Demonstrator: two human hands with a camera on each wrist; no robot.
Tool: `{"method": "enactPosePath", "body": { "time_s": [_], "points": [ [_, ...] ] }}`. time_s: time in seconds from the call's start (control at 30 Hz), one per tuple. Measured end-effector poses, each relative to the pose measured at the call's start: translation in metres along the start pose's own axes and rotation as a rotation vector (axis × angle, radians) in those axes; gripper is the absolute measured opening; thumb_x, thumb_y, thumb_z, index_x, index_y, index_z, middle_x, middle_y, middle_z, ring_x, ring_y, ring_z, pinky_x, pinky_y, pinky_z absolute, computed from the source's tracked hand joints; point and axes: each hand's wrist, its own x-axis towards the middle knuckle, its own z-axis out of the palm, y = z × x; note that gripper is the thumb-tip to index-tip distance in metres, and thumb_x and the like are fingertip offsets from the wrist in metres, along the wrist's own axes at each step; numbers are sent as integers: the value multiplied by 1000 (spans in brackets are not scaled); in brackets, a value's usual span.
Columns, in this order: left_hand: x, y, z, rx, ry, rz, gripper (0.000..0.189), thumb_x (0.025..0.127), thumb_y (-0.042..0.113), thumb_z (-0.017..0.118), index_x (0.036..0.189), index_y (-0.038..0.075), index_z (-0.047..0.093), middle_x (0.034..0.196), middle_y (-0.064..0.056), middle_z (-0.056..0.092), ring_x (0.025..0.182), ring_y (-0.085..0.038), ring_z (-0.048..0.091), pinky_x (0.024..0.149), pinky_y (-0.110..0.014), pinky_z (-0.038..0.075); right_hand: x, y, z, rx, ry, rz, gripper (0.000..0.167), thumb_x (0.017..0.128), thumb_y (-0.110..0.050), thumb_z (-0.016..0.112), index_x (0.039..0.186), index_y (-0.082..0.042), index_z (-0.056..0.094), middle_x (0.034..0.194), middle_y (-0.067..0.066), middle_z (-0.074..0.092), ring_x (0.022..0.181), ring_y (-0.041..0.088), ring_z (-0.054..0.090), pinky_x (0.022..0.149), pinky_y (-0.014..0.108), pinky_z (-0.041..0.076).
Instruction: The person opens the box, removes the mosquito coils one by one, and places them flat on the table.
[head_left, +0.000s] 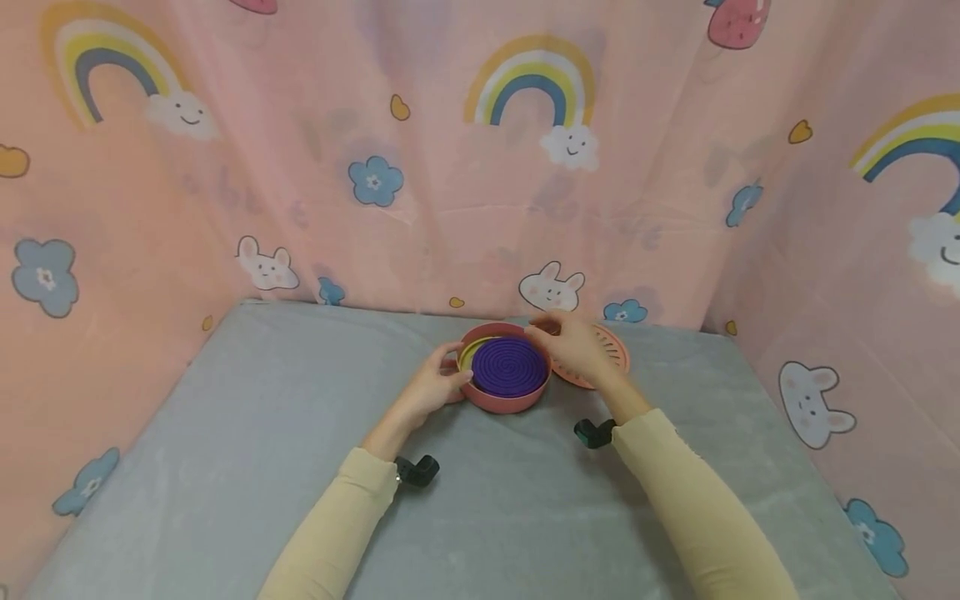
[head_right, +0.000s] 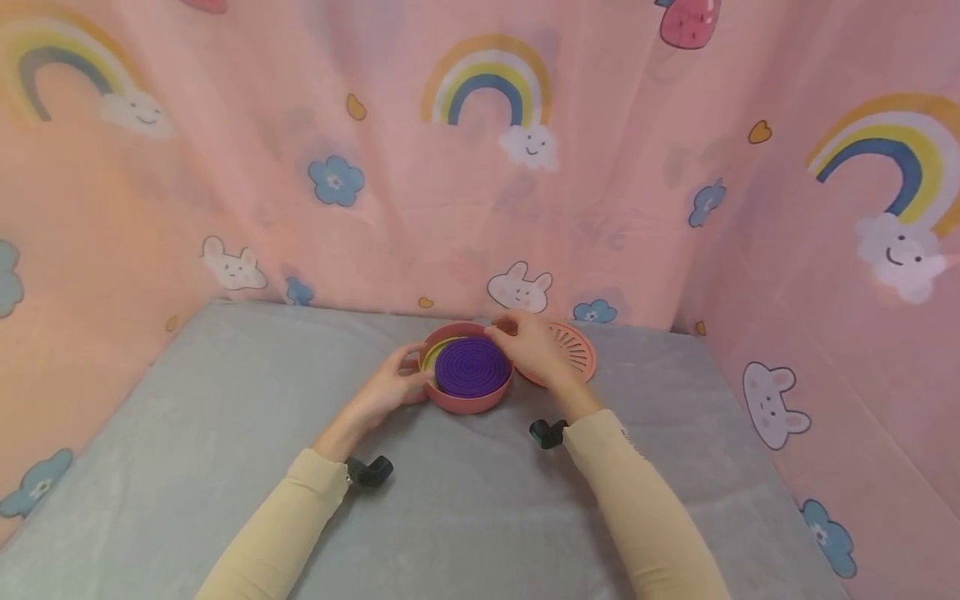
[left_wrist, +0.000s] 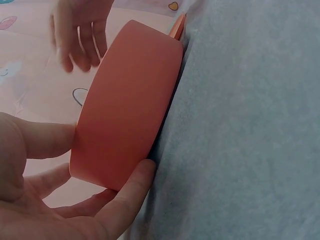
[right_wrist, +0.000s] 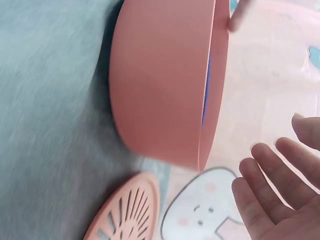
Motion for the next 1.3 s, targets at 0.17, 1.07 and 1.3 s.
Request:
{"method": "enactPosePath", "body": {
  "time_s": [0.17, 1.07, 1.3],
  "points": [
    [1, -2, -1, -35, -1, 19, 57, 101, 7, 61, 154, 8, 40, 140, -25, 44, 121, -33, 56, 87, -41, 60, 12, -7, 14, -40, -7, -30, 43, 102, -36, 63, 135, -9, 63, 133, 13, 64, 121, 32, 60, 100, 51, 51],
    [2, -5, 2, -54, -14, 16, 55, 101, 9, 61, 153, 10, 42, 140, -25, 42, 122, -33, 55, 87, -42, 60, 39, 3, 56, -209, -126, -114, 41, 97, -26, 70, 130, -3, 65, 129, 16, 65, 123, 33, 59, 106, 51, 47],
    [2, -4, -1, -46, -3, 13, 55, 101, 8, 60, 153, 9, 41, 141, -25, 42, 124, -36, 54, 87, -41, 60, 41, 1, 56, -200, -124, -111, 37, 97, -24, 71, 128, -4, 67, 129, 15, 66, 123, 33, 59, 107, 51, 46]
  ]
}}
